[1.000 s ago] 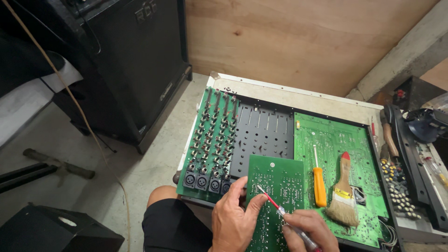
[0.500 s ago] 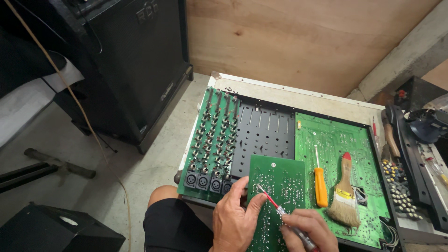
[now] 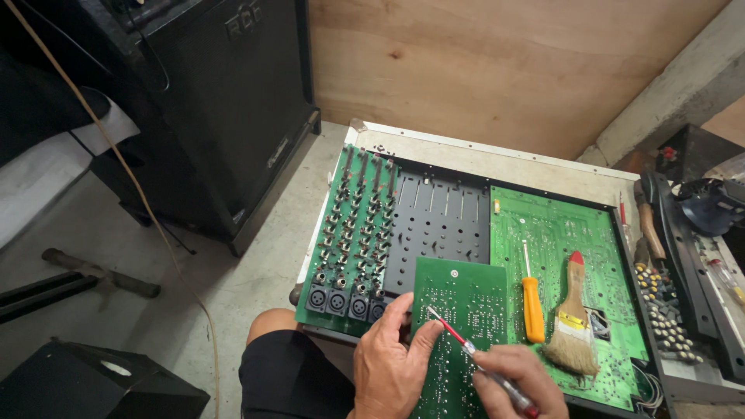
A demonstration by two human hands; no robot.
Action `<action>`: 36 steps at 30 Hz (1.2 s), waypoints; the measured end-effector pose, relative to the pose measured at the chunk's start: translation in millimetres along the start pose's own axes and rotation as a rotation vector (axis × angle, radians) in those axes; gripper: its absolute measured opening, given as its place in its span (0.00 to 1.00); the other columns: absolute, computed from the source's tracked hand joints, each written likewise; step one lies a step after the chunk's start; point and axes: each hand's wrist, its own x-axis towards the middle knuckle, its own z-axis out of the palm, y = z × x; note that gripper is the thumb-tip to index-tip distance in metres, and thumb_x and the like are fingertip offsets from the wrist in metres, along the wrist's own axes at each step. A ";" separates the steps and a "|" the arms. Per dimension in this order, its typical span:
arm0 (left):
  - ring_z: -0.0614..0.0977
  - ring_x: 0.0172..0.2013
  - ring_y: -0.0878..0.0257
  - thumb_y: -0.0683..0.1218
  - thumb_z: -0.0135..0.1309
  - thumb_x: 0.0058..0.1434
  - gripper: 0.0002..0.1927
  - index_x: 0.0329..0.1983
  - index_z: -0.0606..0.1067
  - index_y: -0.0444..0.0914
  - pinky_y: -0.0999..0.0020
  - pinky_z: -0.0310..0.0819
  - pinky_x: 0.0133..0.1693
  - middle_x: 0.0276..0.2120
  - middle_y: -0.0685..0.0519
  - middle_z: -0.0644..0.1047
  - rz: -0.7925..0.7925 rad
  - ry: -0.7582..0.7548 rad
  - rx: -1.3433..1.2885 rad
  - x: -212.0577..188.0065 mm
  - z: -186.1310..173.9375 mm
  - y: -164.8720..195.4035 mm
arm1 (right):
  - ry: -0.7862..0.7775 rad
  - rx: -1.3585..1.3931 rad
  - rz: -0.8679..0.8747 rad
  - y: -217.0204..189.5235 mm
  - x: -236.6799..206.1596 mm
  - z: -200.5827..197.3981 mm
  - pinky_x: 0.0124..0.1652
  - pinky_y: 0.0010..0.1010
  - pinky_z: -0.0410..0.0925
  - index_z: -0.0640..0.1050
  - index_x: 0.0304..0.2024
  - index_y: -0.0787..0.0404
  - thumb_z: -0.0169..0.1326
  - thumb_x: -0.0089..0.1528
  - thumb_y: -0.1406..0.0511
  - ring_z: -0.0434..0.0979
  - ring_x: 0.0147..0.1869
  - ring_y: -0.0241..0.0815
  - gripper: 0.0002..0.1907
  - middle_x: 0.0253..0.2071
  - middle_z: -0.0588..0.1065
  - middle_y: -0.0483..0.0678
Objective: The person solders components on a green circuit board mounted in an audio mixer chassis, holding a soldering iron in one hand while steadying the board with the other. They work across different areas of the board, then lift and reposition the board to solder another section.
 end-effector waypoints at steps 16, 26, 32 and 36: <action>0.87 0.30 0.54 0.58 0.64 0.57 0.22 0.50 0.77 0.45 0.60 0.77 0.32 0.29 0.52 0.85 -0.058 0.020 0.096 4.3 3.4 3.2 | 0.025 0.371 0.487 -10.9 48.5 -8.4 0.43 0.38 0.78 0.74 0.46 0.71 0.60 0.55 0.76 0.85 0.40 0.49 0.16 0.40 0.79 0.57; 0.86 0.27 0.57 0.55 0.68 0.53 0.22 0.49 0.77 0.45 0.62 0.77 0.30 0.28 0.53 0.84 -0.067 0.046 0.069 4.6 4.4 6.8 | 0.160 0.522 0.356 -16.5 45.9 14.7 0.46 0.43 0.79 0.69 0.48 0.70 0.49 0.66 0.73 0.82 0.42 0.48 0.08 0.45 0.76 0.57; 0.86 0.26 0.57 0.55 0.68 0.53 0.24 0.51 0.77 0.46 0.62 0.77 0.29 0.28 0.53 0.84 -0.076 0.048 0.066 4.2 4.8 5.8 | 0.138 0.525 0.332 -14.7 46.2 16.8 0.47 0.44 0.80 0.68 0.48 0.69 0.48 0.67 0.73 0.83 0.43 0.49 0.08 0.45 0.76 0.57; 0.86 0.27 0.57 0.54 0.68 0.53 0.22 0.48 0.77 0.44 0.62 0.77 0.29 0.28 0.53 0.84 -0.044 0.056 0.068 4.7 5.4 4.4 | 0.126 0.515 0.316 -13.3 45.5 17.2 0.47 0.43 0.79 0.69 0.48 0.70 0.49 0.67 0.73 0.82 0.43 0.49 0.08 0.45 0.76 0.57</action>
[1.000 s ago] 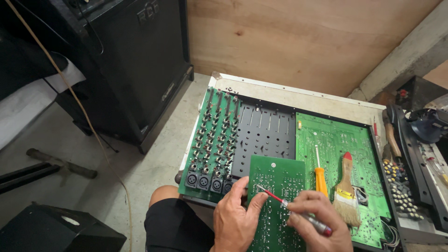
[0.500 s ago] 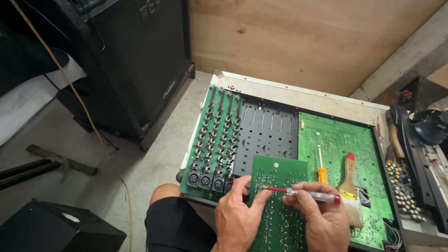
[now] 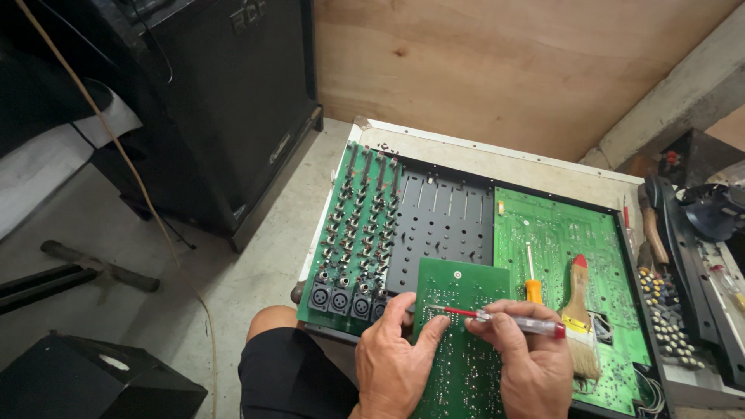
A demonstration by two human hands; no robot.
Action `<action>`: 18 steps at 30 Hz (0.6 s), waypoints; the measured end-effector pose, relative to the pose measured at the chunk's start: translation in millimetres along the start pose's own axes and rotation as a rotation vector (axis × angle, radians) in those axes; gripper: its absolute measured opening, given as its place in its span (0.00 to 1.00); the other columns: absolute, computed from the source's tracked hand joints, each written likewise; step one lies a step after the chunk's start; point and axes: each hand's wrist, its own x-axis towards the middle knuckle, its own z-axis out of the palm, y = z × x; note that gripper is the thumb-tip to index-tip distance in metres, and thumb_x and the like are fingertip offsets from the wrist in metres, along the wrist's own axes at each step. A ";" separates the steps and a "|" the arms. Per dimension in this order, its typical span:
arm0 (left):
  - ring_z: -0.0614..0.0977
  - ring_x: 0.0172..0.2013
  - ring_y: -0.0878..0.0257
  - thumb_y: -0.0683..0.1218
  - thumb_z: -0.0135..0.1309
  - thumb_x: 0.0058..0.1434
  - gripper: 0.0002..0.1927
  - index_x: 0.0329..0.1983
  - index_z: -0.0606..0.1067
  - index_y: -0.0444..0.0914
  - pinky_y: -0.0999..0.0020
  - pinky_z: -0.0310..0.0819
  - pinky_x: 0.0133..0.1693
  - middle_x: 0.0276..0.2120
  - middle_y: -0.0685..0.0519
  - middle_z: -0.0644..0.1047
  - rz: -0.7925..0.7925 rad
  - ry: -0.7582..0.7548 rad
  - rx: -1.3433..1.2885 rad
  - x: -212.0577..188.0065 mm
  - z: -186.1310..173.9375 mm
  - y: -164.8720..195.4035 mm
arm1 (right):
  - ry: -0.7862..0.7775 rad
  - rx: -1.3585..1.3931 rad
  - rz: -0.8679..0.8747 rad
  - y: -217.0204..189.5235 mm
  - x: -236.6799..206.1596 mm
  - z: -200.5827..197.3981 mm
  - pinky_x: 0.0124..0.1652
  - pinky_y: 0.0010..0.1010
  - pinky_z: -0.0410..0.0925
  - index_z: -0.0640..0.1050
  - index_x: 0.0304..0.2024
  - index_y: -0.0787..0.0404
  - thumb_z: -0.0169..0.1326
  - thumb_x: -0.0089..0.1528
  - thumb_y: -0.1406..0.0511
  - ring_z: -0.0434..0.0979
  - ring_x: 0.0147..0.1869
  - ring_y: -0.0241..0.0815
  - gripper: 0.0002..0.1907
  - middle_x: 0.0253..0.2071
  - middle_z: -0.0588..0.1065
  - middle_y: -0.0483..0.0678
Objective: The person solders components on a green circuit board mounted in an audio mixer chassis, holding a soldering iron in one hand while steadying the board with the other. They work across different areas of the board, then lift and reposition the board to solder another section.
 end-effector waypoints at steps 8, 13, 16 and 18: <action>0.86 0.28 0.55 0.55 0.68 0.53 0.23 0.50 0.78 0.45 0.61 0.77 0.30 0.28 0.52 0.84 0.010 0.009 0.008 -0.2 0.4 -0.6 | 0.001 -0.043 0.007 2.6 -0.5 -0.7 0.47 0.42 0.78 0.70 0.49 0.70 0.49 0.67 0.72 0.83 0.43 0.48 0.08 0.44 0.76 0.56; 0.87 0.28 0.55 0.55 0.68 0.53 0.22 0.49 0.78 0.45 0.61 0.78 0.31 0.27 0.52 0.84 -0.011 -0.012 -0.001 0.3 0.0 -0.7 | 0.014 0.031 -0.011 4.7 1.0 -1.5 0.47 0.41 0.80 0.70 0.48 0.69 0.49 0.67 0.71 0.83 0.43 0.47 0.08 0.45 0.77 0.54; 0.86 0.28 0.54 0.55 0.68 0.52 0.23 0.49 0.77 0.45 0.60 0.77 0.31 0.27 0.52 0.84 -0.002 0.016 0.022 0.7 0.4 -0.7 | -0.011 -0.027 0.007 5.8 -0.3 -1.1 0.47 0.41 0.78 0.71 0.49 0.70 0.50 0.67 0.72 0.83 0.43 0.47 0.09 0.43 0.78 0.56; 0.87 0.28 0.56 0.55 0.68 0.52 0.24 0.50 0.77 0.46 0.61 0.78 0.31 0.28 0.53 0.84 -0.031 -0.003 0.002 1.0 0.8 -0.2 | 0.001 -0.014 -0.003 5.3 -0.6 -1.7 0.48 0.41 0.79 0.72 0.48 0.71 0.50 0.68 0.72 0.83 0.43 0.47 0.08 0.43 0.78 0.56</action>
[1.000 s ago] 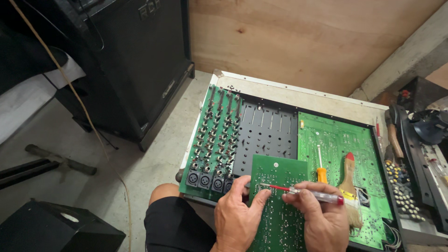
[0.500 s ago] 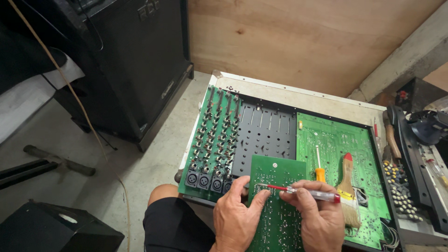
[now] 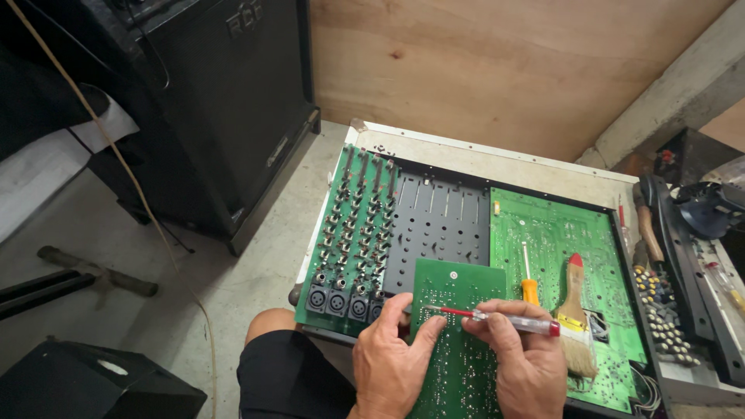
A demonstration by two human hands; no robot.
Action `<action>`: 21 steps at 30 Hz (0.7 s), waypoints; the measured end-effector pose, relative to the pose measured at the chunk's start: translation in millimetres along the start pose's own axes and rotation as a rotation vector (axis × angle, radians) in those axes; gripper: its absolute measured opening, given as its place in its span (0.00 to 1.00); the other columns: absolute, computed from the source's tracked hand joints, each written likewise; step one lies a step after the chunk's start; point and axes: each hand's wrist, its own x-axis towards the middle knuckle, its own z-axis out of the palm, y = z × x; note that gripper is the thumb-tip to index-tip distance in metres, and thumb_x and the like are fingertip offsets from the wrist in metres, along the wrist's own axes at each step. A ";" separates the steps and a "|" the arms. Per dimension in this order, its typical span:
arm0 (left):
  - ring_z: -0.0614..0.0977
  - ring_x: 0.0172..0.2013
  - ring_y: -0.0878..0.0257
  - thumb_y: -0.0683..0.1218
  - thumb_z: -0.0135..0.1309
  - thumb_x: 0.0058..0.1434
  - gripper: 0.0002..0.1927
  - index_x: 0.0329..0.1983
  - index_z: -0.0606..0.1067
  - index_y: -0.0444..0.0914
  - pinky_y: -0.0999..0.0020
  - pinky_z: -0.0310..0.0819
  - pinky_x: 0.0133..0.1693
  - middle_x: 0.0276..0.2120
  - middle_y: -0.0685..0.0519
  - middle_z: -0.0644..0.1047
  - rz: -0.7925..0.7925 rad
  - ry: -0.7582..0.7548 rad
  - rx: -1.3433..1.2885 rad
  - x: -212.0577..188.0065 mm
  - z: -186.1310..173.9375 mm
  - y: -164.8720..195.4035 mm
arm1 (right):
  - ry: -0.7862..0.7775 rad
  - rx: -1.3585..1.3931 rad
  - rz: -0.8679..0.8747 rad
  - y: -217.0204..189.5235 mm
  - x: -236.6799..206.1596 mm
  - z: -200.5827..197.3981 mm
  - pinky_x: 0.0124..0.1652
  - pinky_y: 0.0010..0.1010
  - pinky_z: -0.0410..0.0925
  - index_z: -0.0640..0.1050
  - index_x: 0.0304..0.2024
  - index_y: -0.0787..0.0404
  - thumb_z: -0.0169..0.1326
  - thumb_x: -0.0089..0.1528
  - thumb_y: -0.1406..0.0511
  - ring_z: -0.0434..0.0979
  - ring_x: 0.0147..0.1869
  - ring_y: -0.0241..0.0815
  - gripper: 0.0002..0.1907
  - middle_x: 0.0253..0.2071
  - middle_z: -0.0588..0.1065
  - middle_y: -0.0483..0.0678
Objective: The person solders components on a green circuit board mounted in an audio mixer chassis, holding a soldering iron in one hand while steadying the board with the other. They work across different areas of the board, then lift and reposition the board to solder another section.
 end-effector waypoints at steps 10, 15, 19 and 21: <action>0.87 0.29 0.56 0.55 0.67 0.53 0.22 0.49 0.77 0.45 0.61 0.78 0.32 0.28 0.52 0.84 0.019 -0.005 -0.011 -0.3 -2.1 -0.1 | 0.020 0.022 0.016 -0.5 0.0 2.1 0.48 0.40 0.79 0.73 0.47 0.71 0.50 0.67 0.71 0.83 0.42 0.46 0.08 0.44 0.78 0.56; 0.87 0.29 0.55 0.55 0.67 0.53 0.22 0.49 0.77 0.45 0.60 0.78 0.31 0.28 0.52 0.84 0.015 -0.006 0.005 -0.6 -1.4 -1.5 | 0.004 -0.033 0.025 -1.4 -1.7 3.1 0.48 0.38 0.78 0.74 0.47 0.71 0.50 0.67 0.71 0.84 0.43 0.46 0.08 0.43 0.78 0.56; 0.85 0.29 0.52 0.55 0.69 0.51 0.24 0.49 0.77 0.44 0.58 0.76 0.31 0.28 0.49 0.83 0.074 0.046 0.054 0.1 -0.4 -2.1 | 0.025 -0.056 0.033 -1.2 -1.3 5.0 0.48 0.37 0.78 0.72 0.47 0.70 0.50 0.66 0.71 0.84 0.43 0.46 0.08 0.44 0.78 0.55; 0.86 0.27 0.54 0.55 0.68 0.52 0.24 0.51 0.77 0.46 0.60 0.77 0.30 0.27 0.51 0.83 -0.003 0.007 0.016 0.1 -0.9 -2.4 | 0.001 -0.022 -0.001 0.0 -3.4 6.9 0.49 0.37 0.77 0.72 0.48 0.70 0.50 0.67 0.71 0.83 0.45 0.45 0.09 0.45 0.78 0.56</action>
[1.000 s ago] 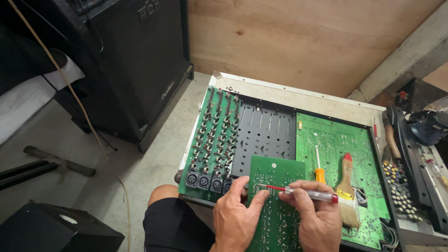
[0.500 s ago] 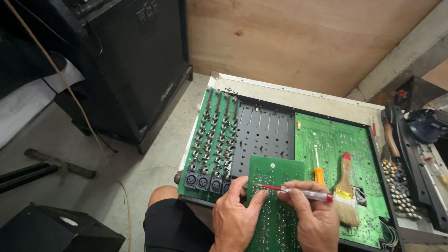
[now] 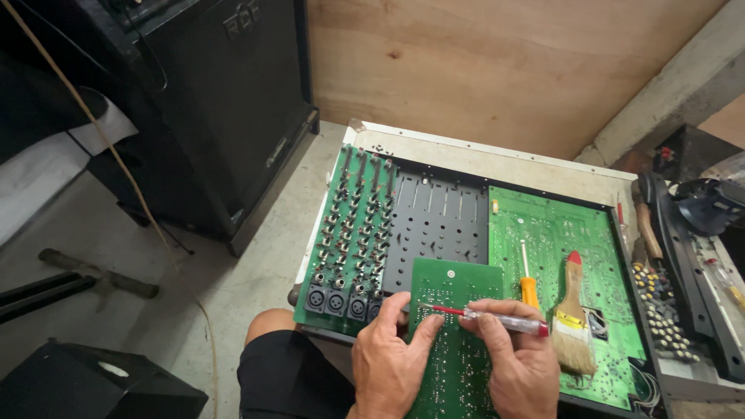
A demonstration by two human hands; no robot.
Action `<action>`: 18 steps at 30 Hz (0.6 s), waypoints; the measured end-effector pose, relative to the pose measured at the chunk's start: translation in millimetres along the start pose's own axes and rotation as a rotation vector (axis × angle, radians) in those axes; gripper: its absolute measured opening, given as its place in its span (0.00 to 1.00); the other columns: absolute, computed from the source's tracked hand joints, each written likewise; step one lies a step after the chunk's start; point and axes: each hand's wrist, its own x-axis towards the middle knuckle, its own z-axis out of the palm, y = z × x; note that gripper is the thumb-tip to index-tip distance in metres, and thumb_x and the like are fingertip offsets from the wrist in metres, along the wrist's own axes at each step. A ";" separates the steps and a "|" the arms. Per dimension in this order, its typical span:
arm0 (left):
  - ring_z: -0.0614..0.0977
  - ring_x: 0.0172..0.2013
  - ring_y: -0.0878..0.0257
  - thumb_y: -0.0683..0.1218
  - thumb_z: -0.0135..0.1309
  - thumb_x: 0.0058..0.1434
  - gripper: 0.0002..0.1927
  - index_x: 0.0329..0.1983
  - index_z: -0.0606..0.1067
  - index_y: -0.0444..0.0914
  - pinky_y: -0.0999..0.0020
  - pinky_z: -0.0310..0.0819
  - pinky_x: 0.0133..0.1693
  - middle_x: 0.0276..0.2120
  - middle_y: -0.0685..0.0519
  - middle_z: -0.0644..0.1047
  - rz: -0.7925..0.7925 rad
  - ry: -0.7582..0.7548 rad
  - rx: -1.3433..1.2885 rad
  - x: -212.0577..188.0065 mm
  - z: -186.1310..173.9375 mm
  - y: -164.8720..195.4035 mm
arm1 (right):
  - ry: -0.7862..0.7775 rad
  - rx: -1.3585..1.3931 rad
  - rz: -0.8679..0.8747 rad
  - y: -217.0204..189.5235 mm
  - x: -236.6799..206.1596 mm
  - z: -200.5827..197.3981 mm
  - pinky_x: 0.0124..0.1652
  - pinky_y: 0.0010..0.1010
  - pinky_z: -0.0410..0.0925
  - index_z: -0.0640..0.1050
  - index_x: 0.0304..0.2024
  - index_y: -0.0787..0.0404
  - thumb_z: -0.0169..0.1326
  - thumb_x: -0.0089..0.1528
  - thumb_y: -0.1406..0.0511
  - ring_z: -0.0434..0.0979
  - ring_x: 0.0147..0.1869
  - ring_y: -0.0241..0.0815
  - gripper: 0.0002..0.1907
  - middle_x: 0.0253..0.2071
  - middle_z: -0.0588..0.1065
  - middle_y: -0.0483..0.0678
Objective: The person solders components on a green circuit board mounted in an audio mixer chassis, holding a soldering iron in one hand while steadying the board with the other. They work across different areas of the board, then lift and reposition the board to solder another section.
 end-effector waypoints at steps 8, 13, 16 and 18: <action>0.85 0.26 0.55 0.54 0.69 0.51 0.23 0.49 0.78 0.46 0.60 0.77 0.30 0.26 0.51 0.83 -0.009 0.000 -0.010 -0.5 -0.2 3.5 | 0.011 0.003 -0.005 -1.3 -1.3 -0.2 0.49 0.36 0.77 0.72 0.48 0.71 0.51 0.67 0.71 0.82 0.45 0.44 0.09 0.45 0.78 0.55; 0.85 0.28 0.54 0.54 0.69 0.52 0.23 0.49 0.78 0.44 0.60 0.76 0.31 0.27 0.50 0.83 0.068 0.028 0.019 -0.5 -2.6 4.5 | -0.018 -0.041 -0.025 0.8 -2.6 -0.8 0.49 0.37 0.75 0.73 0.49 0.72 0.50 0.67 0.73 0.82 0.45 0.44 0.09 0.45 0.77 0.58; 0.87 0.29 0.56 0.54 0.67 0.54 0.21 0.49 0.77 0.45 0.61 0.78 0.32 0.28 0.51 0.84 0.021 -0.021 -0.030 -1.4 -2.9 4.1 | 0.093 0.115 -0.085 4.1 -4.5 -1.0 0.48 0.41 0.79 0.68 0.49 0.70 0.49 0.68 0.73 0.82 0.42 0.45 0.08 0.46 0.76 0.57; 0.87 0.29 0.55 0.53 0.67 0.54 0.21 0.50 0.77 0.44 0.61 0.78 0.32 0.29 0.51 0.84 0.045 -0.012 -0.040 -2.0 -3.4 2.9 | 0.080 0.115 -0.090 6.1 -5.4 -1.5 0.48 0.42 0.79 0.68 0.49 0.70 0.48 0.69 0.73 0.82 0.42 0.46 0.07 0.46 0.76 0.58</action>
